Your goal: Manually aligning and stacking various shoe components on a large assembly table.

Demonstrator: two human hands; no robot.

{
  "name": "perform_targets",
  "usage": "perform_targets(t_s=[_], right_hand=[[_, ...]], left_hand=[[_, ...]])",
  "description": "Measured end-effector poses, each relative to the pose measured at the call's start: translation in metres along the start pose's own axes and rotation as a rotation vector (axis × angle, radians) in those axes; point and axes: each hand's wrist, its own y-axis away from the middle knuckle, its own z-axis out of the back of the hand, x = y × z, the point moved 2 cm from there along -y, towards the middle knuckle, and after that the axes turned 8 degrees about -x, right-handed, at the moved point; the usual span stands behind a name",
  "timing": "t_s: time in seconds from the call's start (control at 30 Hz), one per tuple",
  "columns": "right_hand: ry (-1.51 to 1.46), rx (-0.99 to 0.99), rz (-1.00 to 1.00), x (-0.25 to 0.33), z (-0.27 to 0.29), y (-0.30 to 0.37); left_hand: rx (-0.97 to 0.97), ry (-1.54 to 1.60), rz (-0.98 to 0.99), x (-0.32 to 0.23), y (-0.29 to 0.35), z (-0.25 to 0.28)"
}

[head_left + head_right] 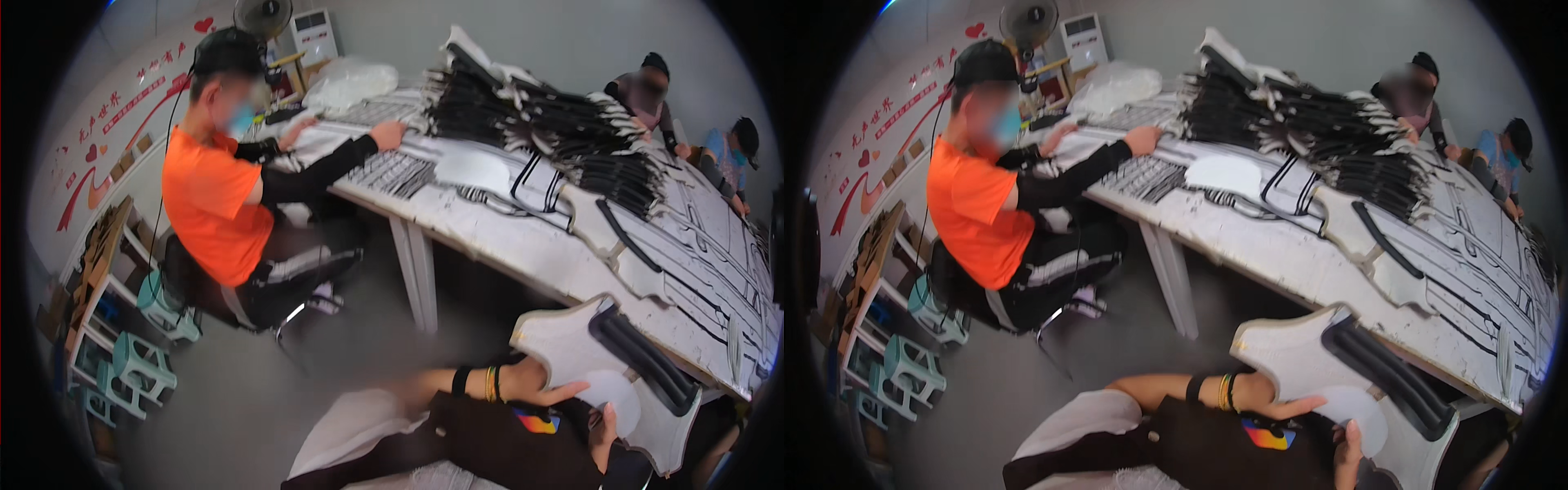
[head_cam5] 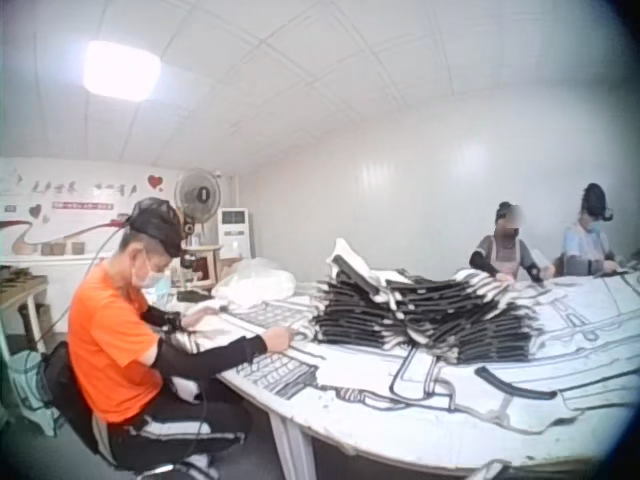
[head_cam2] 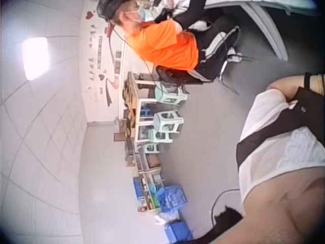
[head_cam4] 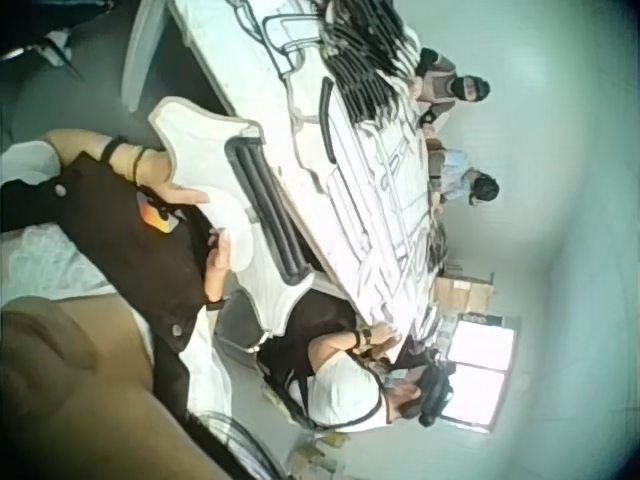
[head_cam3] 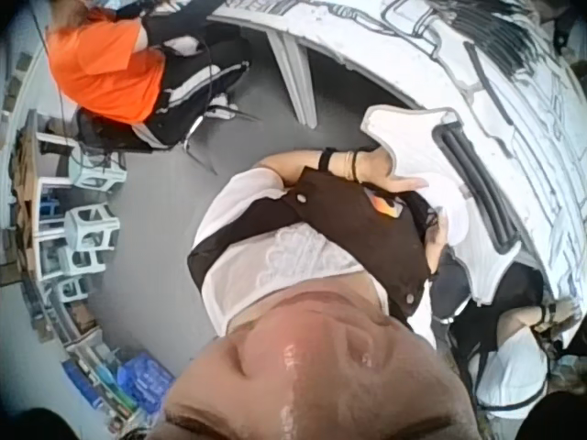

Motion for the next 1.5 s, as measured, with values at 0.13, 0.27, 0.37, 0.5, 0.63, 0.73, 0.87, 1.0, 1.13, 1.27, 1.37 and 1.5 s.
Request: perform_targets(t_s=[0.13,0.27,0.37,0.5,0.63,0.73,0.87,1.0,1.13,1.27,1.37,1.5], right_hand=[[-0.07,-0.123,-0.063,-0.002,0.003,-0.003],[-0.036,0.057,-0.16,-0.016,0.025,0.001],[-0.123,0.112,-0.151,-0.018,0.014,0.008],[-0.01,-0.023,0.0,0.042,-0.049,0.013],[0.039,-0.124,0.063,0.061,-0.053,0.007],[0.003,-0.286,0.109,0.072,-0.048,0.0],[-0.124,-0.164,0.154,0.074,-0.048,-0.001],[-0.2,-0.125,0.158,0.072,-0.051,-0.001],[-0.226,-0.071,0.169,0.07,-0.058,-0.002],[-0.1,0.014,0.145,0.069,-0.066,0.002],[0.066,0.143,0.074,0.047,-0.057,0.004],[0.071,0.313,-0.082,0.061,-0.089,0.011]], left_hand=[[-0.138,-0.006,-0.098,-0.011,0.002,0.001],[-0.121,-0.029,-0.09,-0.008,0.002,0.0],[0.046,-0.054,0.001,-0.002,0.007,0.0],[-0.251,0.15,0.344,-0.002,0.013,0.006],[-0.34,0.261,0.421,0.01,0.005,0.003],[-0.313,0.304,0.712,0.008,0.0,0.01],[-0.385,0.409,0.654,0.024,0.01,0.017],[-0.267,0.642,0.387,0.018,0.005,0.012],[0.098,0.635,0.511,0.029,0.011,0.008],[0.069,0.622,0.818,0.02,0.002,0.0],[0.1,0.677,0.843,0.017,0.003,0.002],[0.182,0.664,0.806,0.011,0.004,-0.002]])
